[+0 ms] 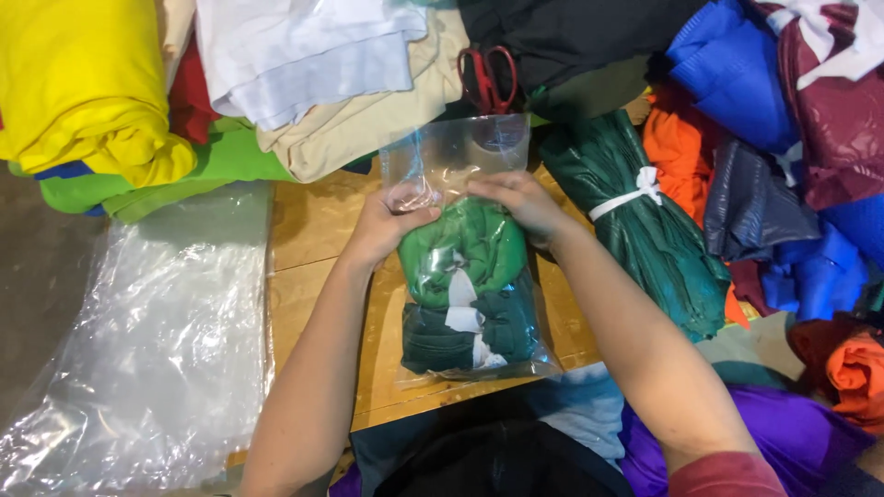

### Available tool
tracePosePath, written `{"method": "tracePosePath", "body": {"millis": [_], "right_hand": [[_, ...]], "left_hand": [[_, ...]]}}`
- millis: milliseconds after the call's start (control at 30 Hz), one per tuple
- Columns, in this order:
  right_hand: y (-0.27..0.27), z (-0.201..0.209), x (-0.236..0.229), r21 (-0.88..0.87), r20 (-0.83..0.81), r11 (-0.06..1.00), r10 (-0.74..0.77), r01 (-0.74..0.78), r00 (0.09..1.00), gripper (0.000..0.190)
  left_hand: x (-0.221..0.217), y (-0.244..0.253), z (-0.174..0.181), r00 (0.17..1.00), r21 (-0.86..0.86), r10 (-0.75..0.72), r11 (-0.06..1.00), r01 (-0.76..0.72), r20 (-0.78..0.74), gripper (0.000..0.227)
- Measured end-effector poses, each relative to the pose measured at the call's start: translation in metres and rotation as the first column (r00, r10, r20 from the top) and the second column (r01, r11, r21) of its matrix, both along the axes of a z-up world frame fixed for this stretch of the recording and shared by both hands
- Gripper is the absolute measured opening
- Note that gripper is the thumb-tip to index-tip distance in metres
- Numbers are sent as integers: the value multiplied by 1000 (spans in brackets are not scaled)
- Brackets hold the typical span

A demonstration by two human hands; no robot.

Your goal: Folding a green fabric bundle, tying it with a ribbon, and placing it into a plastic bag.

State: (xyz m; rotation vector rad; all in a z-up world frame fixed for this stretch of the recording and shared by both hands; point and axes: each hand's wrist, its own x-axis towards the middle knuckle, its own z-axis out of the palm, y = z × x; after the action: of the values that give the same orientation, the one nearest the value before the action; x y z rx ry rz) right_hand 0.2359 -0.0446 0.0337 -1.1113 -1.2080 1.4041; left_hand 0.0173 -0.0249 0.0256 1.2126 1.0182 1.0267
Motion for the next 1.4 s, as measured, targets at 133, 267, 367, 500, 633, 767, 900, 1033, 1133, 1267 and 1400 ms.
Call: {"method": "tracePosePath", "body": {"millis": [133, 267, 367, 500, 633, 767, 900, 1033, 1133, 1267, 1400], "right_hand": [[-11, 14, -8, -171, -45, 985, -8, 0, 999, 19], [4, -11, 0, -78, 60, 997, 16, -11, 998, 12], [8, -22, 4, 6, 15, 999, 49, -50, 999, 12], [5, -16, -3, 43, 5, 998, 52, -53, 999, 12], [7, -20, 0, 57, -36, 998, 38, -36, 999, 13], [7, -24, 4, 17, 18, 1000, 24, -24, 1000, 12], [5, -23, 3, 0, 23, 1000, 17, -17, 1000, 12], [0, -8, -3, -21, -9, 1000, -7, 7, 1000, 13], [-9, 7, -10, -99, -36, 992, -77, 74, 996, 14], [-6, 5, -15, -157, -52, 973, -178, 168, 983, 12], [-9, 13, -20, -164, -47, 970, -192, 182, 980, 10]], "left_hand": [[-1, 1, -6, 999, -8, -5, 1000, 5, 34, 40], [-1, 2, -4, 998, -18, -12, 1000, 13, 59, 34], [-1, 7, -12, 997, -47, 8, 999, -4, 81, 17], [-7, 16, -34, 999, -22, -7, 1000, 8, 51, 17], [-6, 19, -27, 999, -20, -24, 1000, 25, 34, 16], [-7, 8, -13, 998, -17, -56, 998, 56, 37, 21], [-8, 5, -11, 995, -37, -65, 997, 69, 80, 24], [-9, 11, -21, 994, -56, -47, 997, 53, 102, 26], [-13, 23, -43, 990, -72, -11, 997, 22, 139, 26], [-15, 24, -43, 971, -113, 33, 994, -6, 239, 34], [-15, 26, -51, 972, -127, 47, 992, -18, 231, 37]]}}
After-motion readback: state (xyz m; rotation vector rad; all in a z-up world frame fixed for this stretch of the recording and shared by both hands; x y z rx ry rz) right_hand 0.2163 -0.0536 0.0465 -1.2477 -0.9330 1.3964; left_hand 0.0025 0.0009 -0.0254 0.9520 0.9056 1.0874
